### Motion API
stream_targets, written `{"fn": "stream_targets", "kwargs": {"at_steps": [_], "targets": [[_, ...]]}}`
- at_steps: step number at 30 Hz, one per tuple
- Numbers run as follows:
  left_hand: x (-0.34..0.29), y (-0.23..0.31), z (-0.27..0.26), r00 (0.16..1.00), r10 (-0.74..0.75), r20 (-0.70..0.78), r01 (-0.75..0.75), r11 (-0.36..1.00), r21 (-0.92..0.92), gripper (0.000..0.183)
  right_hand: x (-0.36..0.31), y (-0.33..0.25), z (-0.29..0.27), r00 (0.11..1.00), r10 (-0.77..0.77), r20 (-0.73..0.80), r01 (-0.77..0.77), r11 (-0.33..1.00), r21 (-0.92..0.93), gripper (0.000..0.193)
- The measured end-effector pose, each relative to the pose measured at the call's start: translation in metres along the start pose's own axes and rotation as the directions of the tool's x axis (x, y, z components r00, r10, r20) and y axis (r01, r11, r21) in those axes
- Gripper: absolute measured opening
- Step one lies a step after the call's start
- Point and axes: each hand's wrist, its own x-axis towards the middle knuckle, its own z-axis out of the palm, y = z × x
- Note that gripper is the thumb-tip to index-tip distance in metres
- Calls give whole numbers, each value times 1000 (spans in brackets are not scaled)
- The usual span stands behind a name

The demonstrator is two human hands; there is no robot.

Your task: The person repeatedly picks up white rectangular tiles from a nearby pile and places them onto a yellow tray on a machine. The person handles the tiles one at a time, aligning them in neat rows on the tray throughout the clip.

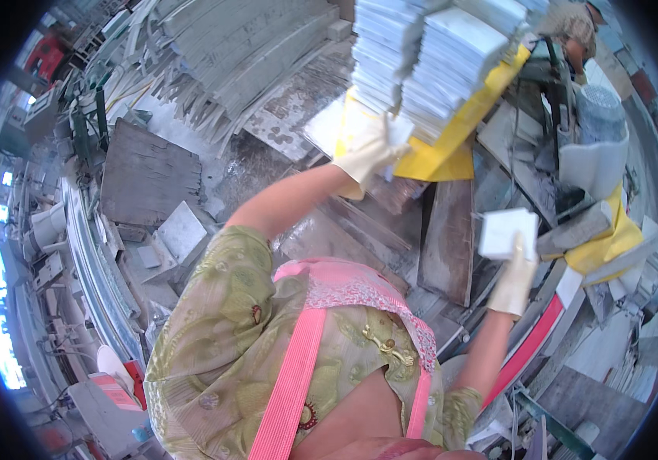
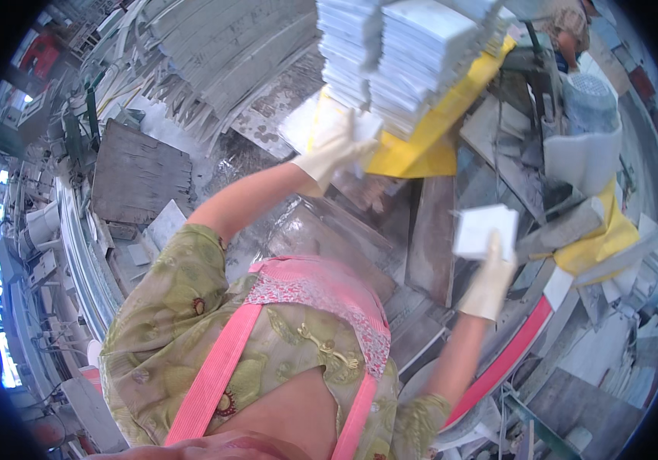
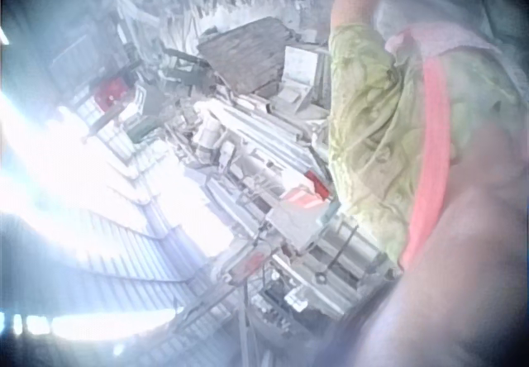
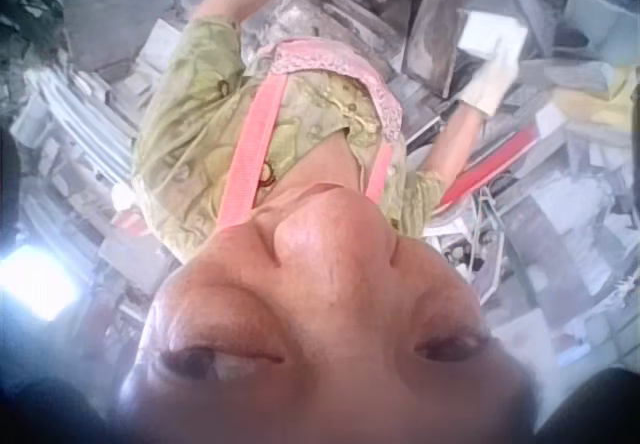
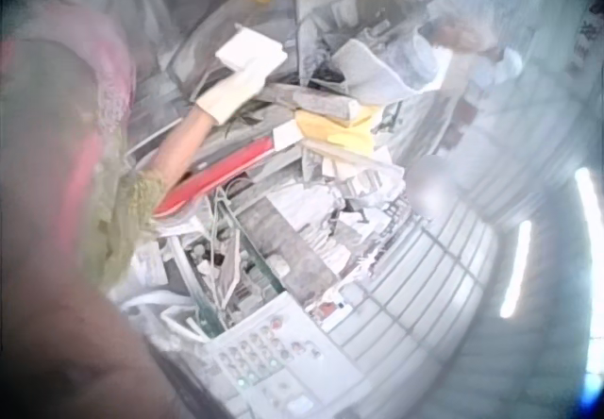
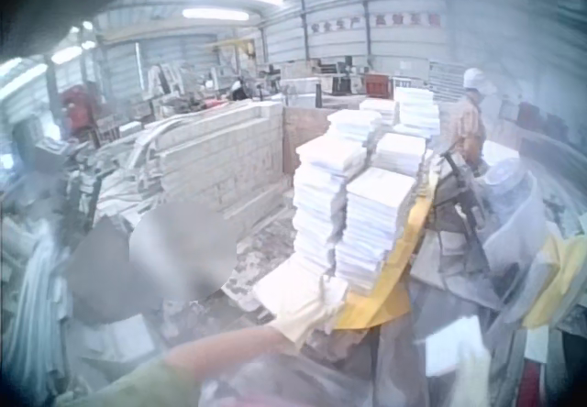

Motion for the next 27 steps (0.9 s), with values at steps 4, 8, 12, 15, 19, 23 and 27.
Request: {"fn": "stream_targets", "kwargs": {"at_steps": [4,8,12,15,19,23,27], "targets": [[6,-7,-1,992,124,20,-124,992,36,85,-10,9,161,997,18,-78,-4,986,164,47],[13,-17,0,980,191,48,-197,962,191,92,-3,25,254,980,-59,-190,78,993,94,37],[14,-19,-1,960,273,55,-278,933,227,90,10,52,268,981,-137,-138,112,978,-178,41],[23,-16,-6,967,177,183,-201,972,119,104,18,67,258,990,-117,-72,89,946,-313,43],[20,-7,-8,977,138,160,-137,990,-17,113,18,63,245,965,-154,212,199,958,-207,50],[-4,11,-6,995,90,53,-95,990,102,117,19,39,235,916,32,400,232,772,-592,69],[-25,8,-7,990,136,-20,-135,989,60,84,20,24,224,819,-114,562,500,623,-602,72]]}}
